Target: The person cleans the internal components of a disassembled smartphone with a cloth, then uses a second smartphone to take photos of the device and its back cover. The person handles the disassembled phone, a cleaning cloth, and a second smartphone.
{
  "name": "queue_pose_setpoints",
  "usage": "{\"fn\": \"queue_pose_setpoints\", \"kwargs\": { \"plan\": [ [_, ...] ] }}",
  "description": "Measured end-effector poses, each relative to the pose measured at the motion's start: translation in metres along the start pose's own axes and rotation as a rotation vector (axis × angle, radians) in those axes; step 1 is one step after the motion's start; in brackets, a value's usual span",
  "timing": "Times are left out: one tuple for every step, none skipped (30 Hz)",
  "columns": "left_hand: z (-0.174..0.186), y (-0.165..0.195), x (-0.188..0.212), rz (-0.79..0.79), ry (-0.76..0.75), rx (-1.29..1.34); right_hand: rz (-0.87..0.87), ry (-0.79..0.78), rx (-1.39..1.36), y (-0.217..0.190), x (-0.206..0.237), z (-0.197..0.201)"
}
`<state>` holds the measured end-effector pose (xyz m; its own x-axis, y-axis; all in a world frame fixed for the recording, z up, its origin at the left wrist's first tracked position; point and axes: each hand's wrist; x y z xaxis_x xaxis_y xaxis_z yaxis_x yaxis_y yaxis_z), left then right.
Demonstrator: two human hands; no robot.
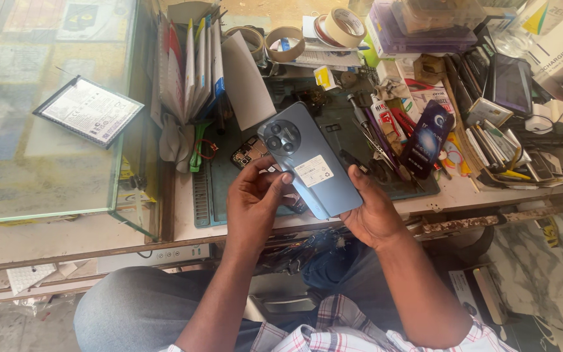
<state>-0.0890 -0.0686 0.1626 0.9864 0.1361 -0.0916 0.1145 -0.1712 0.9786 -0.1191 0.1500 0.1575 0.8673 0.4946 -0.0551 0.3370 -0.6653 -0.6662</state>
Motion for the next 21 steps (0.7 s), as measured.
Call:
{"fn": "queue_pose_setpoints", "kwargs": {
  "plan": [
    [0.0,0.001,-0.001,0.015,0.008,0.008,0.008,0.046,0.053,-0.001,0.0,-0.001],
    [0.001,0.001,-0.002,0.029,0.016,0.016,0.015,0.093,0.105,-0.001,0.0,-0.003],
    [0.002,0.002,-0.002,0.033,0.015,0.007,0.022,0.14,0.157,0.0,0.0,-0.005],
    [0.004,0.003,-0.003,0.034,0.014,-0.004,0.026,0.131,0.197,0.0,-0.001,-0.008],
    [0.006,0.004,-0.003,0.036,0.015,-0.016,0.03,0.122,0.237,0.0,-0.001,-0.011],
    [0.007,0.004,-0.003,0.022,0.014,-0.013,0.031,0.113,0.275,0.0,-0.001,-0.014],
    [0.008,0.005,-0.004,0.008,0.012,-0.01,0.037,0.115,0.309,0.001,-0.001,-0.016],
    [0.009,0.006,-0.004,-0.006,0.011,-0.006,0.043,0.118,0.344,0.001,-0.001,-0.018],
    [0.01,0.006,-0.004,-0.001,0.014,-0.028,0.048,0.122,0.378,0.001,-0.001,-0.018],
    [0.011,0.007,-0.004,0.004,0.015,-0.048,0.072,0.12,0.439,0.002,-0.002,-0.018],
    [0.012,0.008,-0.005,0.009,0.017,-0.069,0.096,0.117,0.499,0.003,-0.005,-0.017],
    [0.013,0.009,-0.005,-0.005,0.015,-0.086,0.121,0.114,0.561,0.004,-0.006,-0.016],
    [0.014,0.011,-0.006,-0.019,0.014,-0.104,0.101,0.141,0.625,0.004,-0.007,-0.015],
    [0.015,0.012,-0.006,-0.031,0.014,-0.122,0.078,0.168,0.688,0.004,-0.007,-0.014],
    [0.016,0.013,-0.006,-0.026,0.023,-0.164,0.056,0.193,0.751,0.004,-0.009,-0.014],
    [0.017,0.015,-0.007,-0.021,0.031,-0.204,0.093,0.153,0.784,0.005,-0.011,-0.014],
    [0.018,0.016,-0.007,-0.015,0.039,-0.244,0.129,0.113,0.814,0.006,-0.012,-0.015],
    [0.019,0.017,-0.008,-0.016,0.036,-0.246,0.166,0.072,0.846,0.007,-0.014,-0.016],
    [0.02,0.018,-0.008,-0.018,0.033,-0.248,0.179,0.076,0.901,0.007,-0.016,-0.018],
    [0.022,0.019,-0.009,-0.019,0.03,-0.25,0.192,0.08,0.956,0.007,-0.017,-0.02],
    [0.022,0.019,-0.01,0.007,0.031,-0.249,0.205,0.085,1.01,0.007,-0.018,-0.022]
  ]
}}
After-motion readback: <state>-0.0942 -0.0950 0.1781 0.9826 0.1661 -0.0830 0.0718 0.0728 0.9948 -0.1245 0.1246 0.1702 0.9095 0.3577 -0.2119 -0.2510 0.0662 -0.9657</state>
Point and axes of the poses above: each hand's wrist, its own x-axis away from the middle knuckle, its own z-axis out of the back of the hand, y = z × x, and after that the axes turned 14 degrees about -x, right-handed
